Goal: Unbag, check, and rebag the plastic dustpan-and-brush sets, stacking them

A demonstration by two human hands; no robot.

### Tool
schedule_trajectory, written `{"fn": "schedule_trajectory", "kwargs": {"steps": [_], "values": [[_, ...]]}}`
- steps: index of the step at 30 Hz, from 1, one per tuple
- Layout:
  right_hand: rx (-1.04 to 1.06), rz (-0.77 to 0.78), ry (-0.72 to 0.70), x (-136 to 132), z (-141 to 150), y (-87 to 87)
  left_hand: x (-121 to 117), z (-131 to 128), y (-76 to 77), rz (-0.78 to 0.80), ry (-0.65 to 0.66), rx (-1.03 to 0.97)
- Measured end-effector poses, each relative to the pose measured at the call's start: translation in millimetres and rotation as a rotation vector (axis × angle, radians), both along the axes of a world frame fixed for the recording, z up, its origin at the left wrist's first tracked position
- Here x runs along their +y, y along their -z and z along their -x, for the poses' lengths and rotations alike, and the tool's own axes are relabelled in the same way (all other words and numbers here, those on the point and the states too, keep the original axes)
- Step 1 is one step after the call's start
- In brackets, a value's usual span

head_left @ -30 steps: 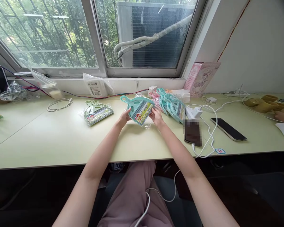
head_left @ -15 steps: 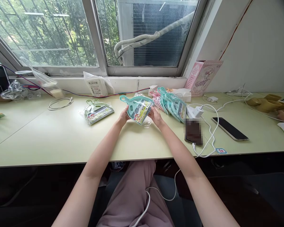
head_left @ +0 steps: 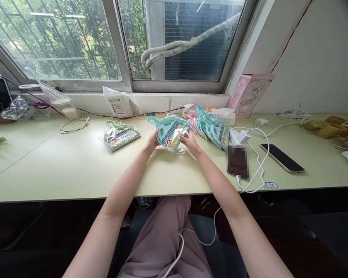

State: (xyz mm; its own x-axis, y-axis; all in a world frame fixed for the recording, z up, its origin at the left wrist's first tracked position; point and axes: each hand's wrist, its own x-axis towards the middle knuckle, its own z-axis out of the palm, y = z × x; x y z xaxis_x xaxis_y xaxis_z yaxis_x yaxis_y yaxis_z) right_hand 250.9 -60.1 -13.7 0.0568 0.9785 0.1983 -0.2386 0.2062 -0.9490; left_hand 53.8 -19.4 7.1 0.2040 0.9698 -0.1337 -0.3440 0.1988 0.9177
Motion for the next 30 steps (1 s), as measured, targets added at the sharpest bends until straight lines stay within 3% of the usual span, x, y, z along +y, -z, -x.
{"fn": "schedule_trajectory", "kwargs": {"steps": [5,9,14,18,22,24,27,28,30], "values": [[0.047,0.091,0.1,7.1,-4.5,5.8,3.6,-4.8,5.0,0.029,0.02,0.048],[0.044,0.076,0.118,7.8,-7.4,3.9,13.7,-1.6,11.1,0.106,-0.128,0.093],[0.079,0.176,0.08,5.3,0.9,-1.0,25.2,9.7,11.1,0.102,-0.291,0.122],[0.078,0.205,0.074,0.6,-3.5,-7.6,27.7,24.1,4.4,0.013,-0.337,0.12],[-0.05,0.199,-0.073,-8.1,-20.8,-17.3,25.2,51.4,-8.2,-0.25,-0.389,0.277],[-0.15,0.227,-0.187,-12.2,-25.2,-20.2,21.8,62.4,-13.8,-0.33,-0.224,0.408],[-0.244,0.254,-0.308,-15.5,-22.7,-20.4,15.3,65.4,-16.0,-0.296,0.21,0.545],[-0.255,0.254,-0.333,-15.7,-20.7,-19.7,13.7,63.6,-15.0,-0.295,0.294,0.57],[-0.264,0.243,-0.359,-15.4,-17.5,-18.0,12.4,59.2,-11.6,-0.332,0.318,0.582]]}}
